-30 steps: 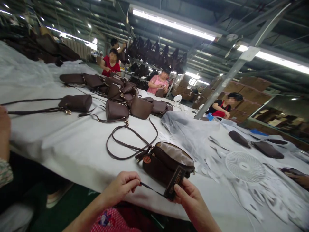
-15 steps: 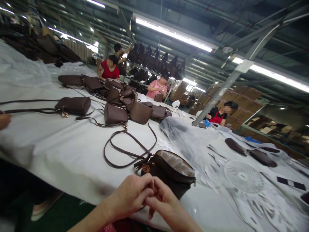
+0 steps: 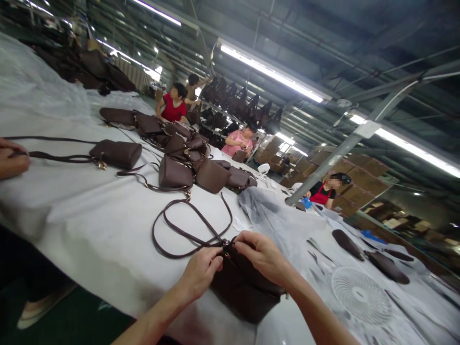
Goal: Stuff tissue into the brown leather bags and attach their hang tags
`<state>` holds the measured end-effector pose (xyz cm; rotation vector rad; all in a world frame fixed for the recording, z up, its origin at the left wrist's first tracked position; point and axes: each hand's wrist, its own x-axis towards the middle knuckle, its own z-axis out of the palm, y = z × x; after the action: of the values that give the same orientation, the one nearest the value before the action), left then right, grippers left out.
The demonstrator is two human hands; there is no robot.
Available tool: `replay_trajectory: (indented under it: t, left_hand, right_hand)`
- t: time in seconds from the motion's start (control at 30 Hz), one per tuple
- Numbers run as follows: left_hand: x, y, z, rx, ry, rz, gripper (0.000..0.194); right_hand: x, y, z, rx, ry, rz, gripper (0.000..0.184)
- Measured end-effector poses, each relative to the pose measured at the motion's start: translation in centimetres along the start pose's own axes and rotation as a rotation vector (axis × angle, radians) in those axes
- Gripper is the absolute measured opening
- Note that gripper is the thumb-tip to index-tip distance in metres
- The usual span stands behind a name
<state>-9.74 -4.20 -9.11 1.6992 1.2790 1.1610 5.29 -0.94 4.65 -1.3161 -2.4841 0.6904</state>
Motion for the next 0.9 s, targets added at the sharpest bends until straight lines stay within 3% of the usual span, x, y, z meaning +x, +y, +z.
replay_trajectory:
  t: [0.17, 0.27, 0.6, 0.73, 0.83, 0.9]
  left_hand:
    - [0.6, -0.3, 0.9, 0.063, -0.073, -0.014, 0.038]
    - [0.9, -0.4, 1.4, 0.053, -0.103, -0.048, 0.038]
    - [1.3, -0.3, 2.7, 0.007, -0.009, -0.182, 0.048]
    - [1.5, -0.7, 3.0, 0.016, 0.013, -0.173, 0.044]
    - [2.1, -1.3, 3.5, -0.01, 0.13, -0.09, 0.039]
    - [2.6, -1.6, 3.9, -0.149, 0.228, -0.039, 0.035]
  right_hand:
    - [1.9, 1.0, 0.9, -0.56, -0.019, -0.039, 0.025]
    - [2.3, 1.5, 1.2, -0.711, -0.057, 0.029, 0.026]
    - [3.2, 2.4, 0.6, -0.821, -0.097, 0.063, 0.032]
    - [3.5, 2.1, 0.9, -0.854, -0.122, 0.056, 0.029]
    - [3.8, 1.8, 1.1, -0.884, -0.13, 0.031, 0.03]
    - [4.1, 1.6, 1.1, -0.902, -0.137, 0.026, 0.03]
